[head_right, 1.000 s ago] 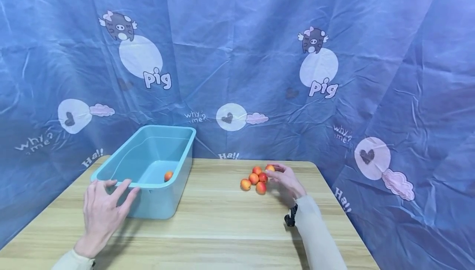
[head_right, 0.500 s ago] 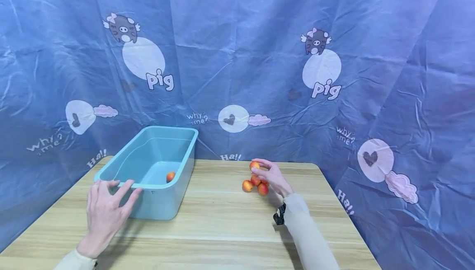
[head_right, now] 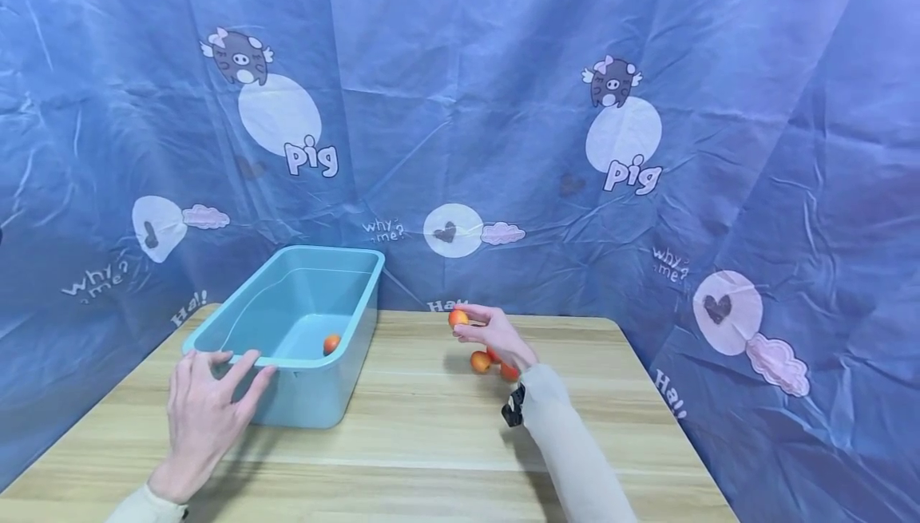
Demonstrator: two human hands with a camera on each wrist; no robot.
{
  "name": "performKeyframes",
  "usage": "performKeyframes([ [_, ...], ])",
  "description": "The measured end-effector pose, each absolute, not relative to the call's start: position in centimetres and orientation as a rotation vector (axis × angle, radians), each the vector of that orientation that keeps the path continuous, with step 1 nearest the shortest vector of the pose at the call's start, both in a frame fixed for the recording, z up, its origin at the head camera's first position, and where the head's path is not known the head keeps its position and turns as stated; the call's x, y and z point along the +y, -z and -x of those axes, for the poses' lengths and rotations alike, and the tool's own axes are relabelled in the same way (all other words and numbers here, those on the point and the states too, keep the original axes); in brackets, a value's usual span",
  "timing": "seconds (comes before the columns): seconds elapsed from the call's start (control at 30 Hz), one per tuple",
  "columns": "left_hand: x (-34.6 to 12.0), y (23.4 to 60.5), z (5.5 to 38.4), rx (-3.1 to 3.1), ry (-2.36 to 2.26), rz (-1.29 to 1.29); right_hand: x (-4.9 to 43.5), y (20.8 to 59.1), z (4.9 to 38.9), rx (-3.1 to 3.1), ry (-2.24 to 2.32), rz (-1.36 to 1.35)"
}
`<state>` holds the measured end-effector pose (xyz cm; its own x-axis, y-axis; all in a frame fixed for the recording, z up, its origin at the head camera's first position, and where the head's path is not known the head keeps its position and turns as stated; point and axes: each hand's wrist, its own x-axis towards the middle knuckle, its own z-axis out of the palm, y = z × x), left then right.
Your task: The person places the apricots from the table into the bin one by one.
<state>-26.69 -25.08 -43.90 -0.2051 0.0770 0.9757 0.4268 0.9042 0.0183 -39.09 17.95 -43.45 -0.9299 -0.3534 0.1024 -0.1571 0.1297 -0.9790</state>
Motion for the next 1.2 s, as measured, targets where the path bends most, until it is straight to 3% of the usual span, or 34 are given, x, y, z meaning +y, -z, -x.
performKeyframes([
  [1.2, -24.9, 44.0, 26.8, -1.753, 0.323, 0.381, 9.7, 39.5, 40.4, 2.146, 1.889, 0.791],
])
